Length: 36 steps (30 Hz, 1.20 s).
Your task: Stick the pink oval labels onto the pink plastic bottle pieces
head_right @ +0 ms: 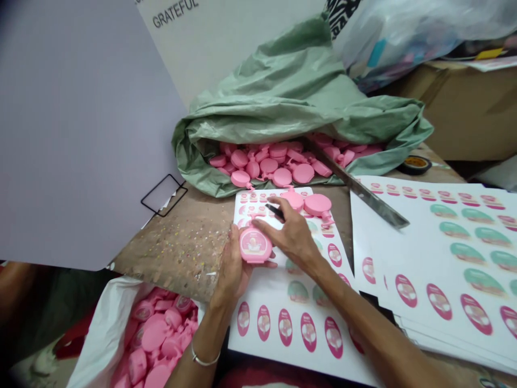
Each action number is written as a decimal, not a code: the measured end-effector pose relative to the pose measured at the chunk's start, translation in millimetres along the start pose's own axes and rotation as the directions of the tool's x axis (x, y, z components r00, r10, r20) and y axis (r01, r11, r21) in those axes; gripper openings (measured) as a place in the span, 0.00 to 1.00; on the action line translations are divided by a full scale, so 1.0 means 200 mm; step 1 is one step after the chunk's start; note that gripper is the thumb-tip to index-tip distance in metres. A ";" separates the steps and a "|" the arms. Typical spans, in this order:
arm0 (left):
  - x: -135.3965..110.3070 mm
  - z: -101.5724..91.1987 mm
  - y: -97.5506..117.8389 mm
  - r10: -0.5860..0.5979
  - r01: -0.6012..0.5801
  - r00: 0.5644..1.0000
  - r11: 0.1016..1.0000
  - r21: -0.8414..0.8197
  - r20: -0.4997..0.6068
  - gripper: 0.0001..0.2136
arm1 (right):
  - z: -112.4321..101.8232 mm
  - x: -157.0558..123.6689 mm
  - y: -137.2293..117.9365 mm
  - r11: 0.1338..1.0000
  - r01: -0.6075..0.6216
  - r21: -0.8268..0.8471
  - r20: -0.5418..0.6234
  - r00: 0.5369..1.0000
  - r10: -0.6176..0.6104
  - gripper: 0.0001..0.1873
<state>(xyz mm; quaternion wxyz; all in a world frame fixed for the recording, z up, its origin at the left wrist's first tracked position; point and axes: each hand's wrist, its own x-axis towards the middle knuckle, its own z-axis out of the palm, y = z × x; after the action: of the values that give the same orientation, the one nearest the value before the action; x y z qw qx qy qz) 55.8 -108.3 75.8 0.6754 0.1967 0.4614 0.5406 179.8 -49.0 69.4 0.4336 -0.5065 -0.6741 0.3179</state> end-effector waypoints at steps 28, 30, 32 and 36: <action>0.18 -0.04 0.04 -0.127 0.240 0.926 0.926 -0.293 0.357 0.23 | -0.01 0.01 -0.01 0.997 -0.030 0.071 0.368 0.930 0.001 0.23; 0.17 -0.08 0.07 -0.098 0.194 0.950 0.929 -0.315 0.296 0.19 | 0.02 -0.03 -0.02 0.999 -0.005 0.044 0.362 0.932 -0.011 0.19; 0.18 -0.15 0.11 -0.014 0.053 0.990 0.956 -0.288 0.138 0.16 | 0.01 -0.02 -0.01 0.996 0.056 -0.073 0.316 0.948 -0.030 0.17; 0.24 -0.27 0.18 0.118 -0.122 0.992 0.986 -0.115 -0.041 0.17 | 0.01 0.06 0.11 0.928 0.039 -0.370 0.110 0.994 0.003 0.14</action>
<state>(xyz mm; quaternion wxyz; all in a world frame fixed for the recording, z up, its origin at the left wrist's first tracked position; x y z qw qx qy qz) -9.5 -64.1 57.2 0.6441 0.1748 0.4275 0.6098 185.0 -30.9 52.1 0.2955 -0.5551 -0.7493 0.2077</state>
